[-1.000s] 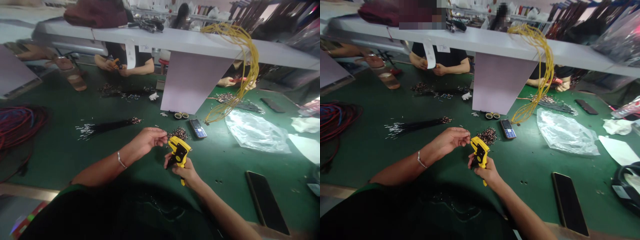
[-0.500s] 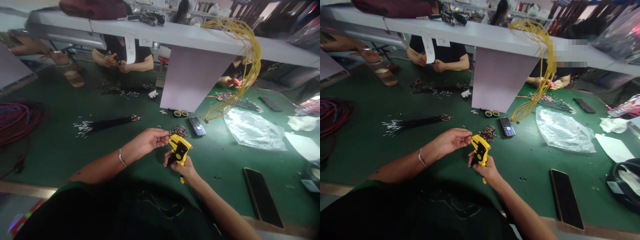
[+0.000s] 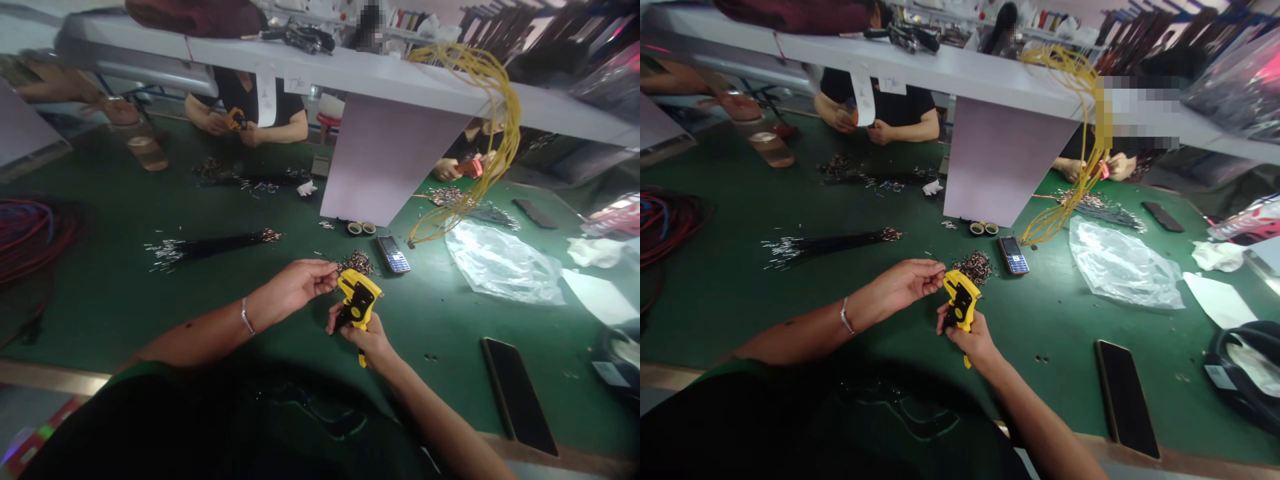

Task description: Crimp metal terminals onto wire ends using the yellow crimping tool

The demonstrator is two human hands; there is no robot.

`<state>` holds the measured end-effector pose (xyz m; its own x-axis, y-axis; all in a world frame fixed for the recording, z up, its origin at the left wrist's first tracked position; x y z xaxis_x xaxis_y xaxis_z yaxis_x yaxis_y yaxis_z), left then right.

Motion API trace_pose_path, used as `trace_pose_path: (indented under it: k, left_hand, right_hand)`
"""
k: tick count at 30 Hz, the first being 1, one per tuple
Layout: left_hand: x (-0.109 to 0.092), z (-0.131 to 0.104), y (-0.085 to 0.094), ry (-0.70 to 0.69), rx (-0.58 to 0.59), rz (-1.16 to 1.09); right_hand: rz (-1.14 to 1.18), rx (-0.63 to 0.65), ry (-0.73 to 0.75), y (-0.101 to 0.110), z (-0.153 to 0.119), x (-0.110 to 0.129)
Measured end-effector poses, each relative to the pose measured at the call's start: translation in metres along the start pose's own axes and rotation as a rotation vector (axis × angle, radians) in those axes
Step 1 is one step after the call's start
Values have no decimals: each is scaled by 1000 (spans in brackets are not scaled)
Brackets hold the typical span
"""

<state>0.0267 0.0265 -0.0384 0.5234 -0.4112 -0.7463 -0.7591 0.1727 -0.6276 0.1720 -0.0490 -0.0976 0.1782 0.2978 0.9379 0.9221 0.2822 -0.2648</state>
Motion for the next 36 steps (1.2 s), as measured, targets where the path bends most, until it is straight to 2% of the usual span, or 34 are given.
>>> trace_pose_path:
  k: [7,14,26,36]
  left_hand:
    - [5,2,3,59,-63,-20]
    - [5,1,1,99,-70,-14]
    - [6,1,1,72,-102,24]
    - [6,6,6,10,-39,100]
  right_hand:
    - [-6,9,2,0,-1,1]
    - [14,4,6,0,0,0]
    - [22,-58,-45,-1,-3,-3]
    - [-37,-159,-62,-2,-2,-1]
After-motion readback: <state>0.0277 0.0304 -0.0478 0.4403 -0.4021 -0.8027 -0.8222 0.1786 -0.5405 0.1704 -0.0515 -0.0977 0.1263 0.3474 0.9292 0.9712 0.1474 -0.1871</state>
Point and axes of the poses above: each hand's wrist, its own z-axis towards the middle knuckle, its own y-axis out of the back of the hand, x = y × z, the point moved 3 cm from there along z, towards the middle knuckle, and after that the axes turned 11 degrees about -y, right-handed, at the moved point
